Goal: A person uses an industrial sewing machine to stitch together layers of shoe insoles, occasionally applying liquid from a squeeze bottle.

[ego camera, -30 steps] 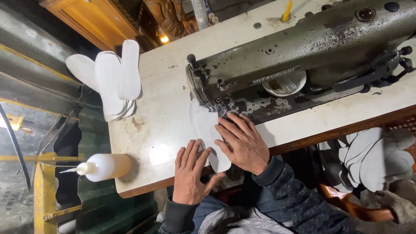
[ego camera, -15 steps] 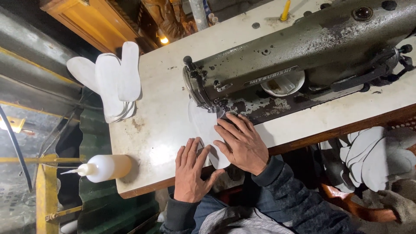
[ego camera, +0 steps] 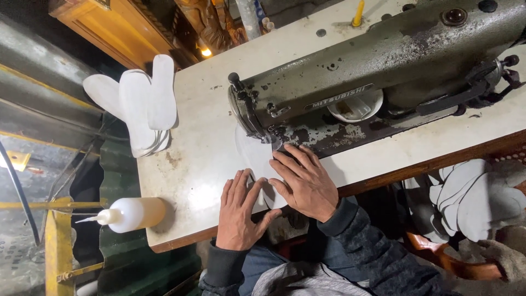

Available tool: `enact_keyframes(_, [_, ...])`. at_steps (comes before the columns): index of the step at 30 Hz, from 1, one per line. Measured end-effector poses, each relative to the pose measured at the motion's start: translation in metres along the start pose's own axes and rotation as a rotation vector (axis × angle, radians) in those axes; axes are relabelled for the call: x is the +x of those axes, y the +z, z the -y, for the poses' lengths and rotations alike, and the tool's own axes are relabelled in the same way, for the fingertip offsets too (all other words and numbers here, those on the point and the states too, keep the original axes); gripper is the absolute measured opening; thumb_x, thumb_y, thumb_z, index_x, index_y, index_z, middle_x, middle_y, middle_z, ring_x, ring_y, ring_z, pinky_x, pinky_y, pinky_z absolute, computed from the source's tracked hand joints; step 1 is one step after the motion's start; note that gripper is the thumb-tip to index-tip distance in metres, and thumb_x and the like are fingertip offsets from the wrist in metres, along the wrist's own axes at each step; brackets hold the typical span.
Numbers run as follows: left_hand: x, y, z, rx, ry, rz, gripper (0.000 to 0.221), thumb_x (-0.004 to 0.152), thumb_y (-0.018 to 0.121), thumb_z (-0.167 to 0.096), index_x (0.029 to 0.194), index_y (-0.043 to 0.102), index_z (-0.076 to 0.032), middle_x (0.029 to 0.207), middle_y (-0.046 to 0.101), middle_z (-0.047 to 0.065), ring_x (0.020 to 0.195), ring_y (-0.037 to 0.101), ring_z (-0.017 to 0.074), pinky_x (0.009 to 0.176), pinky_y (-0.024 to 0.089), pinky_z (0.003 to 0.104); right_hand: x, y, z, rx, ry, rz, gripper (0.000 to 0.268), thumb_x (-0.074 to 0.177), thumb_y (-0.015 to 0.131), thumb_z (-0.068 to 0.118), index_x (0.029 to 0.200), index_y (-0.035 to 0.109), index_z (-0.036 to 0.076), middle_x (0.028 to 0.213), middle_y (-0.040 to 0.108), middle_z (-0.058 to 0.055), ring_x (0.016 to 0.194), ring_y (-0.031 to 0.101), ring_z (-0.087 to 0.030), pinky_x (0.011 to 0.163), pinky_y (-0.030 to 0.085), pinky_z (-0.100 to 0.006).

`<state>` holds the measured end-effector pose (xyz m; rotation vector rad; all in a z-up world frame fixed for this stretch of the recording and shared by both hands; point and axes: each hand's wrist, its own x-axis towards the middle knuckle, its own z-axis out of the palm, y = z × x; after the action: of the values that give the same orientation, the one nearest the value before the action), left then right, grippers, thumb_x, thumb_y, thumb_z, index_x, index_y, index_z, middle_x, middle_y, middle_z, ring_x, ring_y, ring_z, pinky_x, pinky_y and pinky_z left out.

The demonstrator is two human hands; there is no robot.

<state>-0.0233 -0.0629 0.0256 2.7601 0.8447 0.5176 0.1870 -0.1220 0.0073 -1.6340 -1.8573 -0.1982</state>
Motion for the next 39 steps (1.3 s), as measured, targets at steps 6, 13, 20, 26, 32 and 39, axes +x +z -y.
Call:
enact_keyframes(6, [0.004,0.003,0.003,-0.013,-0.011,-0.008,0.079,0.093,0.065,-0.061,0.154,0.045,-0.016,0.165,0.034,0.019,0.154,0.031,0.0382,0.124,0.025,0.055,0.001,-0.001,0.0,-0.002,-0.001,0.001,0.041,0.108,0.059,0.035,0.137,0.068,0.007,0.146,0.063,-0.01,0.144,0.049,-0.033,0.12,0.041,-0.055])
enact_keyframes(13, [0.006,0.005,0.003,0.004,-0.005,-0.023,0.077,0.093,0.065,-0.06,0.152,0.046,-0.014,0.163,0.038,0.019,0.153,0.034,0.0358,0.124,0.025,0.055,0.002,-0.002,0.001,-0.018,-0.009,0.001,0.041,0.108,0.058,0.035,0.135,0.069,0.006,0.145,0.065,-0.01,0.143,0.051,-0.033,0.12,0.041,-0.054])
enact_keyframes(20, [0.012,0.011,-0.004,-0.004,-0.024,-0.063,0.072,0.094,0.07,-0.053,0.148,0.05,-0.011,0.161,0.038,0.021,0.151,0.036,0.0397,0.122,0.029,0.057,0.003,-0.003,0.0,0.022,0.012,0.007,0.041,0.108,0.058,0.035,0.135,0.069,0.005,0.145,0.064,-0.009,0.144,0.049,-0.032,0.121,0.04,-0.053])
enact_keyframes(26, [0.013,0.024,-0.01,-0.029,-0.021,-0.067,0.066,0.098,0.068,-0.043,0.151,0.047,-0.01,0.163,0.035,0.019,0.153,0.033,0.0383,0.124,0.027,0.056,0.002,-0.003,-0.001,0.056,0.032,0.016,0.042,0.11,0.055,0.034,0.139,0.065,0.006,0.148,0.06,-0.011,0.147,0.046,-0.032,0.125,0.039,-0.053])
enact_keyframes(32, [0.014,0.027,-0.013,-0.042,-0.056,-0.038,0.064,0.098,0.065,-0.038,0.152,0.046,-0.011,0.164,0.033,0.02,0.154,0.028,0.0399,0.126,0.025,0.058,0.002,-0.003,-0.001,0.065,0.037,0.004,0.041,0.11,0.056,0.034,0.137,0.067,0.004,0.147,0.062,-0.012,0.145,0.048,-0.032,0.123,0.039,-0.053])
enact_keyframes(39, [0.017,0.028,-0.011,-0.034,-0.051,-0.065,0.063,0.095,0.069,-0.035,0.15,0.048,-0.011,0.162,0.038,0.019,0.153,0.032,0.039,0.125,0.026,0.056,0.0,0.001,-0.002,0.048,0.037,0.004,0.043,0.11,0.055,0.035,0.138,0.066,0.005,0.149,0.06,-0.012,0.146,0.046,-0.032,0.126,0.039,-0.053])
